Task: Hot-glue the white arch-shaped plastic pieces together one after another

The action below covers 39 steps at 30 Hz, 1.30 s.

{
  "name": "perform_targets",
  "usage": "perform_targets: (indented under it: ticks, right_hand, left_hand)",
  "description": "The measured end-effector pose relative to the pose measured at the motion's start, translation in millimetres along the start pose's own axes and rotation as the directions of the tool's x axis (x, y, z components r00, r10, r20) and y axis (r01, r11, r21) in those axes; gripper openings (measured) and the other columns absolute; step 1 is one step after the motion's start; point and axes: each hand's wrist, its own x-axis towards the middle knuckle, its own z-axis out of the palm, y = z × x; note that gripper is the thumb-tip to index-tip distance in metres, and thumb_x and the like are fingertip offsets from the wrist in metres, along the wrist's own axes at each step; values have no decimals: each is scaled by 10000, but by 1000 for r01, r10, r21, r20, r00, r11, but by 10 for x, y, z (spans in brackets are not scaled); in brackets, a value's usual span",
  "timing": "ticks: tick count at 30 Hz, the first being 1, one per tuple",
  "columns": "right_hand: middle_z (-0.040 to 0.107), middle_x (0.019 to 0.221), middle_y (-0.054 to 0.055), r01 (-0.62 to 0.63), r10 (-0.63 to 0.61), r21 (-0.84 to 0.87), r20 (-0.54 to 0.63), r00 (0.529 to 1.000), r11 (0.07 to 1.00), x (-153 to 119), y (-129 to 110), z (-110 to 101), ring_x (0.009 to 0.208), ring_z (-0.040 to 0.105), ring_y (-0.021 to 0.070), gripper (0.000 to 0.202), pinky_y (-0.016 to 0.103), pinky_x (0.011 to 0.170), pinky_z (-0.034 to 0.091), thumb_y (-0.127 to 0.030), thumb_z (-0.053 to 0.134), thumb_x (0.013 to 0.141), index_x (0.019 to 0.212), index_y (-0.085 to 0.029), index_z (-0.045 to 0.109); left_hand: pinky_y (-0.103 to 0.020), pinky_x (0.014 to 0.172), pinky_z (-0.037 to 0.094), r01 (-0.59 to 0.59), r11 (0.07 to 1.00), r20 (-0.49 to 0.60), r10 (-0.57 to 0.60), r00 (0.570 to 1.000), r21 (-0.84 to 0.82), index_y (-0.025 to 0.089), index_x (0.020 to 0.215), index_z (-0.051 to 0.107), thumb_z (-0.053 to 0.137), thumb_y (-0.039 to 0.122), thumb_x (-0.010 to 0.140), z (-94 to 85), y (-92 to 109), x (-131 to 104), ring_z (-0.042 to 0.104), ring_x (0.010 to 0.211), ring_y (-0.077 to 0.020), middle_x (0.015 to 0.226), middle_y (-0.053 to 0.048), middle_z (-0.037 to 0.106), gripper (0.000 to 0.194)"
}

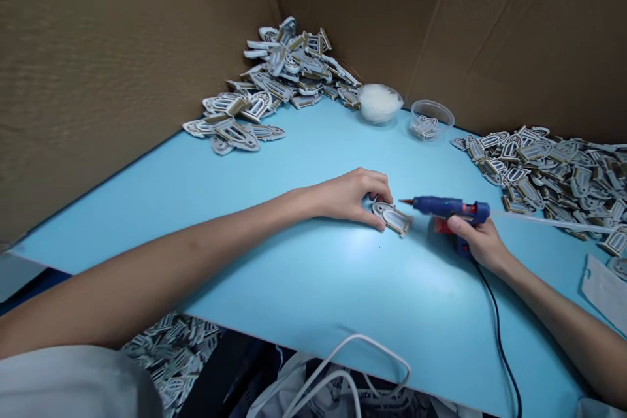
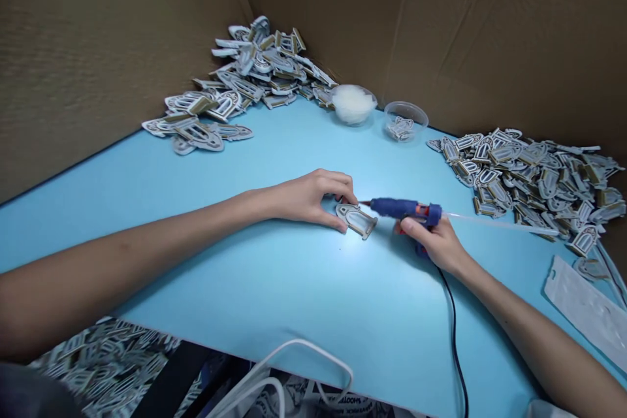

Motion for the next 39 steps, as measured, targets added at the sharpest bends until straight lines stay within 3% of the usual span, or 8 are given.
perform_targets:
  ticks: [4,11,22,39]
  right_hand:
    - [677,725,46,35,-16,-196,98,995,980,-44,5,44,641,584,195,474,314,562,444,-632,660,944,766,-209,781]
    - [592,666,36,58,-26,-290,114,993,955,-21,-64,87,653,527,194,574,317,558,388,-674,574,998,687,-216,725]
    - [542,622,15,65,-35,-313,99,994,947,-30,-121,119,657,527,198,547,332,569,400,-655,585,996,648,-235,627]
    - [559,612,16,32,-6,-314,84,996,949,-51,-108,122,654,525,201,521,319,571,403,-630,607,986,652,-236,671]
  left_hand:
    - [-279,784,464,-21,1000,-11,21,1000,12,158,1011,794,929,394,814,46,8,-3,643,841,-185,923,-57,709,335]
    - [-285,783,473,-17,1000,-18,17,1000,10,174,1013,800,904,444,839,73,-18,-10,639,848,-195,923,-64,711,337]
    - [-291,771,469,-6,1000,-36,5,999,-24,174,1008,813,916,440,827,91,-29,-8,641,849,-198,932,-70,719,339]
    - [-285,756,459,-24,1000,-33,23,999,-9,168,1002,813,943,404,799,91,-40,5,633,834,-189,913,-59,712,337]
